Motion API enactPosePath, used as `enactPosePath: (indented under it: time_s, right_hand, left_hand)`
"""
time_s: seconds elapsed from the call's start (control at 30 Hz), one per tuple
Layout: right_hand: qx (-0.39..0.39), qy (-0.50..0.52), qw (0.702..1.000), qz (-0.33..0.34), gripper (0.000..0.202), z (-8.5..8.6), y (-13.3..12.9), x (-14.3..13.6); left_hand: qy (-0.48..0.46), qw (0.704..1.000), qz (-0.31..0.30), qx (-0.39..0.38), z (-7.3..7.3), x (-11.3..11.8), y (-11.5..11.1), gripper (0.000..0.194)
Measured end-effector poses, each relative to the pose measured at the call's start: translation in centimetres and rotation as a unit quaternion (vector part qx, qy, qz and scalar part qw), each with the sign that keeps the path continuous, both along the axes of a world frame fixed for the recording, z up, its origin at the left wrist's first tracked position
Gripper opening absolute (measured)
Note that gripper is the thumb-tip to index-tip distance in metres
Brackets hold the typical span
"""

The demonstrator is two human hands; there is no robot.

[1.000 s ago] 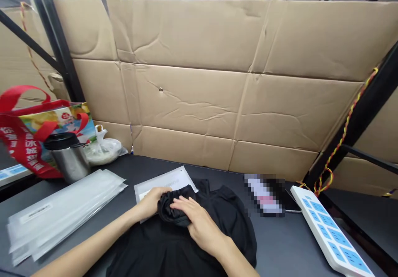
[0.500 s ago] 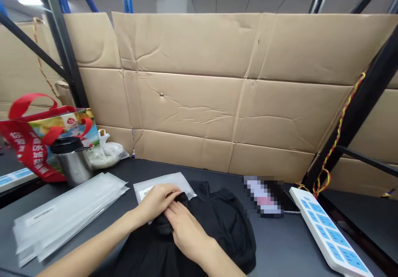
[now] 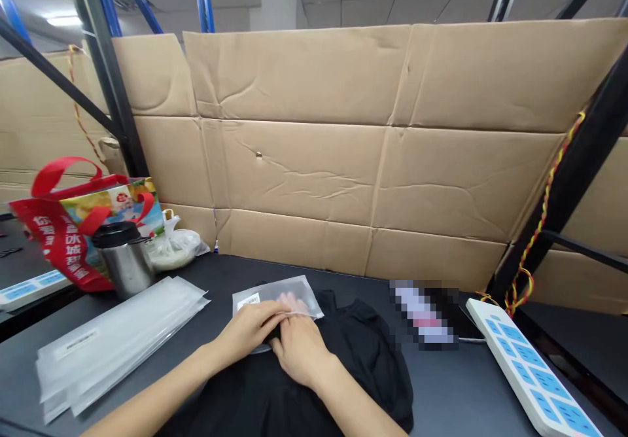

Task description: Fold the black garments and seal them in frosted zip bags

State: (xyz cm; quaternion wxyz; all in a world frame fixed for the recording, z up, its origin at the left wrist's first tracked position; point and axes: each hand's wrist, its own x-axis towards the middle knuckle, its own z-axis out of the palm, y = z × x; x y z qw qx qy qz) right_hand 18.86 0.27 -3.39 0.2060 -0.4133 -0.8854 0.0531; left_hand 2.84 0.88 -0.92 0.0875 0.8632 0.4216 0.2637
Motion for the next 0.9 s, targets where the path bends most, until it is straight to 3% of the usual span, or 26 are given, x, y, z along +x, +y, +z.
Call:
enactPosePath:
  time_s: [0.1, 0.17, 0.3, 0.4, 0.5, 0.7, 0.8, 0.9]
  right_hand:
    - [0.017, 0.004, 0.998, 0.056, 0.043, 0.7, -2.1, 2.3]
    - [0.017, 0.023, 0.997, 0.077, 0.034, 1.5, -2.8, 3.8]
    - [0.051, 0.053, 0.997, 0.01, 0.029, 2.4, -2.0, 5.6]
    - [0.057, 0.048, 0.996, -0.039, 0.039, 1.5, -0.6, 6.2]
    - [0.017, 0.053, 0.997, -0.06, 0.022, 0.3, 0.3, 6.5]
    - [-0.02, 0.087, 0.994, -0.058, 0.028, -0.3, 0.5, 7.3]
    - [-0.018, 0.11, 0.992, -0.066, 0.03, -0.8, 0.7, 7.5]
    - [-0.011, 0.121, 0.991, -0.063, 0.025, -1.3, 1.1, 7.5]
  left_hand:
    - [0.023, 0.999, 0.039, 0.02, -0.5, -0.8, -0.6, 0.027]
    - [0.056, 0.995, 0.054, 0.055, -0.7, -0.8, -1.2, 0.033]
    - [0.108, 0.988, 0.051, 0.1, -1.6, -0.6, -1.5, 0.044]
    - [0.162, 0.982, 0.058, 0.079, -2.6, -0.8, -1.0, 0.053]
    - [0.221, 0.972, 0.051, 0.055, -3.0, -1.3, -0.7, 0.068]
    - [0.239, 0.97, -0.022, 0.019, -2.3, -2.5, -1.0, 0.061]
    - [0.232, 0.972, -0.023, 0.032, -2.0, -2.6, -1.2, 0.059]
    - [0.218, 0.974, 0.007, 0.064, -1.3, -1.0, -1.3, 0.048]
